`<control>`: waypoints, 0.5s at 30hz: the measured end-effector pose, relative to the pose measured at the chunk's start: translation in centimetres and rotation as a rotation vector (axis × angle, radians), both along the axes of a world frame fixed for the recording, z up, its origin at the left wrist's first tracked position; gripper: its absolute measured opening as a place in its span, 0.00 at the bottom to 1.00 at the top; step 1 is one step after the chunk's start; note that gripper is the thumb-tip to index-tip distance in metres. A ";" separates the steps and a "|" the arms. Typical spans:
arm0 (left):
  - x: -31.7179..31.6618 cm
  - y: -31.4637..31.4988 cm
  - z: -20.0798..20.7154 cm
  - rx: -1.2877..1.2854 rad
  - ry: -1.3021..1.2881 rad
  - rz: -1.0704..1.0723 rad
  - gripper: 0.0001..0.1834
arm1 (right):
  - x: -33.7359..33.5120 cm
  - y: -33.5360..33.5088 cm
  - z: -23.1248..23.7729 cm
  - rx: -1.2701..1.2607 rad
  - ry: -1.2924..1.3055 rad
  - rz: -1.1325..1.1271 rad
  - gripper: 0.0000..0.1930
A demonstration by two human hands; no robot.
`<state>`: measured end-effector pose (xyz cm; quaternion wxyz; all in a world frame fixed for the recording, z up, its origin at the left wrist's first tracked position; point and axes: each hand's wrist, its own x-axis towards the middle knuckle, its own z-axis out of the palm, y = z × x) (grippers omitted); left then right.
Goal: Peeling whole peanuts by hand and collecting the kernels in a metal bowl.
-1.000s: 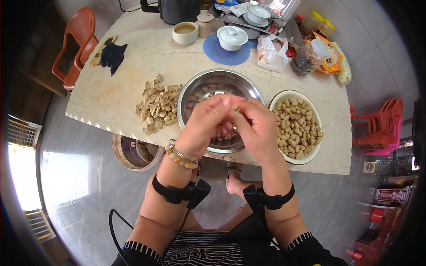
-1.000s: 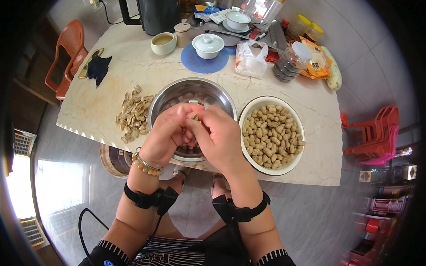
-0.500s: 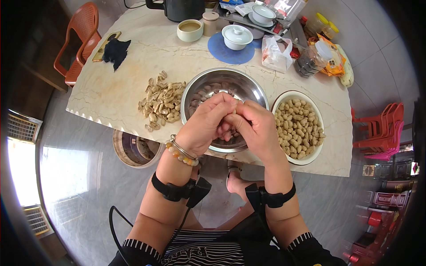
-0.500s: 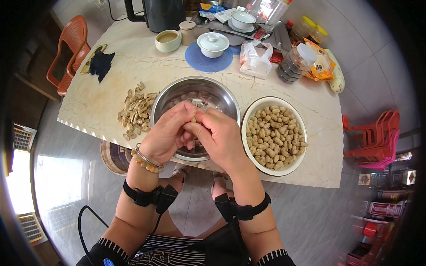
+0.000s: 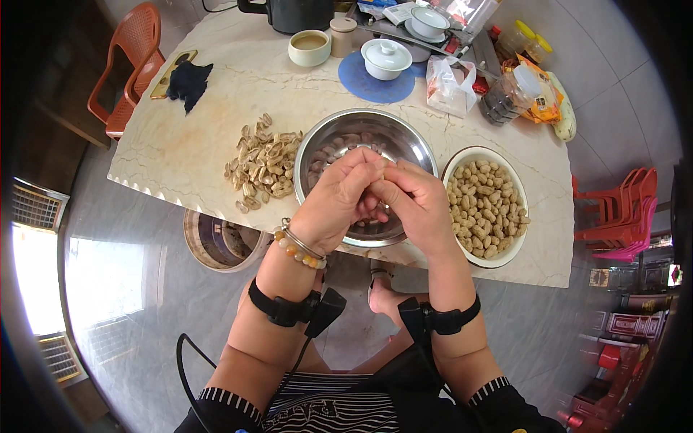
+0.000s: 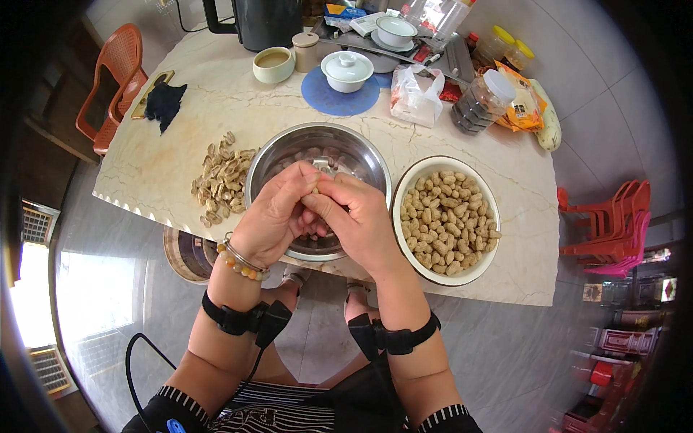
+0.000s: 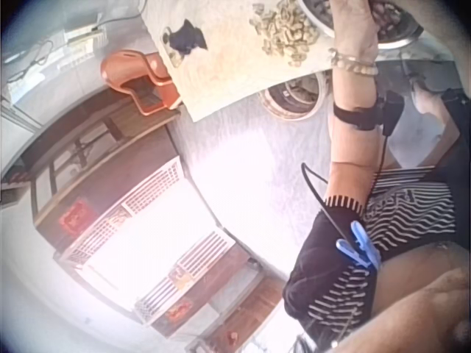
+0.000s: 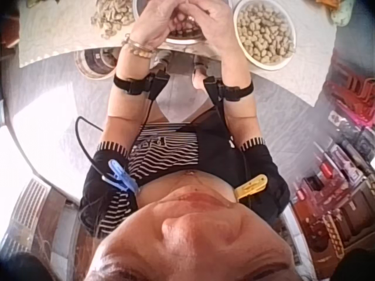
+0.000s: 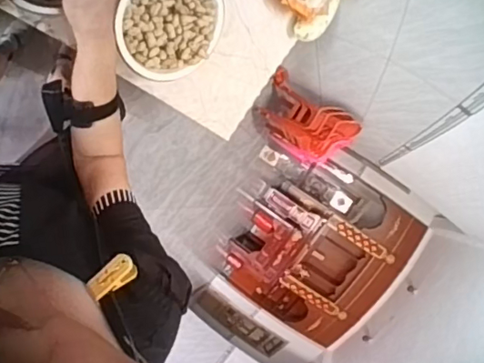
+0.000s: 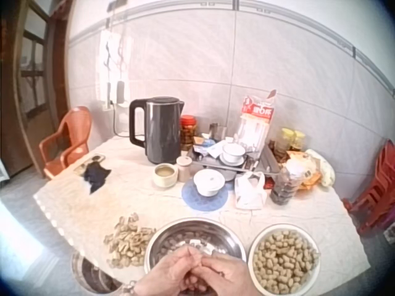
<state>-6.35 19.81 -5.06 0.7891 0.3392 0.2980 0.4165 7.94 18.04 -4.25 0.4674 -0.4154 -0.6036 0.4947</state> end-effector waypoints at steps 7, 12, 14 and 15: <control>0.0 0.0 -0.1 -0.014 -0.065 -0.010 0.10 | -0.1 -0.1 -0.2 -0.131 0.176 0.020 0.07; 0.0 -0.1 0.0 -0.013 -0.068 -0.018 0.09 | 0.2 0.0 -0.1 -0.144 0.196 0.047 0.08; 0.0 -0.2 0.1 -0.008 -0.063 -0.019 0.09 | 0.4 0.0 0.1 -0.203 0.194 0.079 0.09; 0.1 -0.3 0.2 -0.012 -0.076 -0.015 0.09 | 0.5 0.0 0.1 -0.203 0.195 0.079 0.09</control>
